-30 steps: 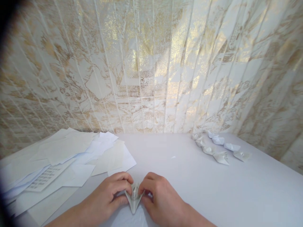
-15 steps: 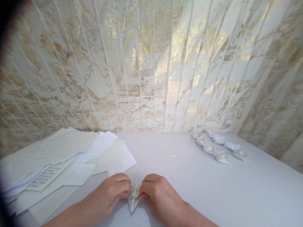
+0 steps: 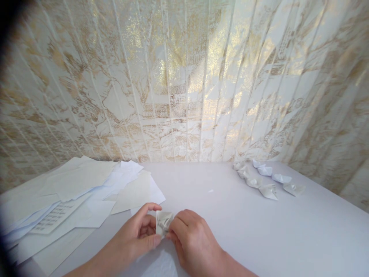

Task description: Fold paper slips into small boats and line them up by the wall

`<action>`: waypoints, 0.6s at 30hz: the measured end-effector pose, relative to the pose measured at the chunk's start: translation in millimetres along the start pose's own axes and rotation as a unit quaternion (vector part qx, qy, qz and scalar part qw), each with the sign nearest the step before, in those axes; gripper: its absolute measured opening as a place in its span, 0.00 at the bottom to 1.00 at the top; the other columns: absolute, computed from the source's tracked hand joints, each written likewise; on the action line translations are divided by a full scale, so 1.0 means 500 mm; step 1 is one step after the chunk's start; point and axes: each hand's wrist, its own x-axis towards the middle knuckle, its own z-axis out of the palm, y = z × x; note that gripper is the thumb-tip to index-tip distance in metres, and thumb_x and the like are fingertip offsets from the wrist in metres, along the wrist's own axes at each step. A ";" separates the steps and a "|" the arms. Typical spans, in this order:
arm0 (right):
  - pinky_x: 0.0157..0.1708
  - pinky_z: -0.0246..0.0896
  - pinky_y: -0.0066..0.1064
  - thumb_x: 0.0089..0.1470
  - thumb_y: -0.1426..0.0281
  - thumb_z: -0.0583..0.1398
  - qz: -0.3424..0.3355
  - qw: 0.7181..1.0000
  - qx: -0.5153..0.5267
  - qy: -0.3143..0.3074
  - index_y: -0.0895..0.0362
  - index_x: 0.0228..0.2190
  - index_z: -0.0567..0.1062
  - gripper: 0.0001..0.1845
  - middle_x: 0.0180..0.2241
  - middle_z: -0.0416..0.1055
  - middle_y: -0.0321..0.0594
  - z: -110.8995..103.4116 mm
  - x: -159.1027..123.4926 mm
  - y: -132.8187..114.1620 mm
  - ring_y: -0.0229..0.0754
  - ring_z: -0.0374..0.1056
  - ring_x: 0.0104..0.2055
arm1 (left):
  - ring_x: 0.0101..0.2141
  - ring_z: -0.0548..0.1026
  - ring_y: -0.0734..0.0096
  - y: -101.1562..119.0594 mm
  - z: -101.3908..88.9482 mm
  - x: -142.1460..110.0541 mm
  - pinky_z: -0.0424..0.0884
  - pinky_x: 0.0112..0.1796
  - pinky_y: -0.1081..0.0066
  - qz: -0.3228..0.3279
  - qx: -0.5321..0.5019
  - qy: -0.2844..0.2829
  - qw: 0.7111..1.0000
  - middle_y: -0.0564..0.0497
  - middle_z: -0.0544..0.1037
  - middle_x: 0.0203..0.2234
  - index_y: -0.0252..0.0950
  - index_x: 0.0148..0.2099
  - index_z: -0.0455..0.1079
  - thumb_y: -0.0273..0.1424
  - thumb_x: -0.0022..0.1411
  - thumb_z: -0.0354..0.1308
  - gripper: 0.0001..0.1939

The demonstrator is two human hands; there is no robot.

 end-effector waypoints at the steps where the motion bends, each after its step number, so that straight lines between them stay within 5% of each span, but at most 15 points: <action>1: 0.25 0.54 0.26 0.51 0.79 0.53 -0.011 1.000 -0.006 0.011 0.60 0.24 0.69 0.08 0.23 0.67 0.40 0.000 0.000 -0.002 0.39 0.61 0.26 | 0.23 0.65 0.75 -0.002 0.003 0.000 0.61 0.26 0.74 -0.018 -0.027 0.015 0.999 0.58 0.67 0.22 0.37 0.45 0.54 0.28 0.47 0.55 0.22; 11: 0.24 0.53 0.28 0.55 0.77 0.51 -0.115 0.986 -0.075 0.098 0.59 0.23 0.68 0.11 0.21 0.66 0.39 0.001 0.001 -0.011 0.38 0.58 0.23 | 0.16 0.60 0.78 0.039 0.019 -0.009 0.50 0.16 0.77 -0.134 -0.038 0.064 0.988 0.58 0.62 0.13 0.35 0.23 0.59 0.32 0.43 0.53 0.06; 18: 0.23 0.52 0.29 0.55 0.77 0.50 -0.140 0.983 -0.091 0.074 0.59 0.21 0.68 0.14 0.20 0.65 0.39 -0.001 0.002 -0.024 0.38 0.57 0.22 | 0.15 0.55 0.80 0.020 0.015 -0.004 0.48 0.16 0.78 -0.142 -0.004 0.068 0.987 0.62 0.57 0.11 0.35 0.23 0.59 0.28 0.43 0.51 0.03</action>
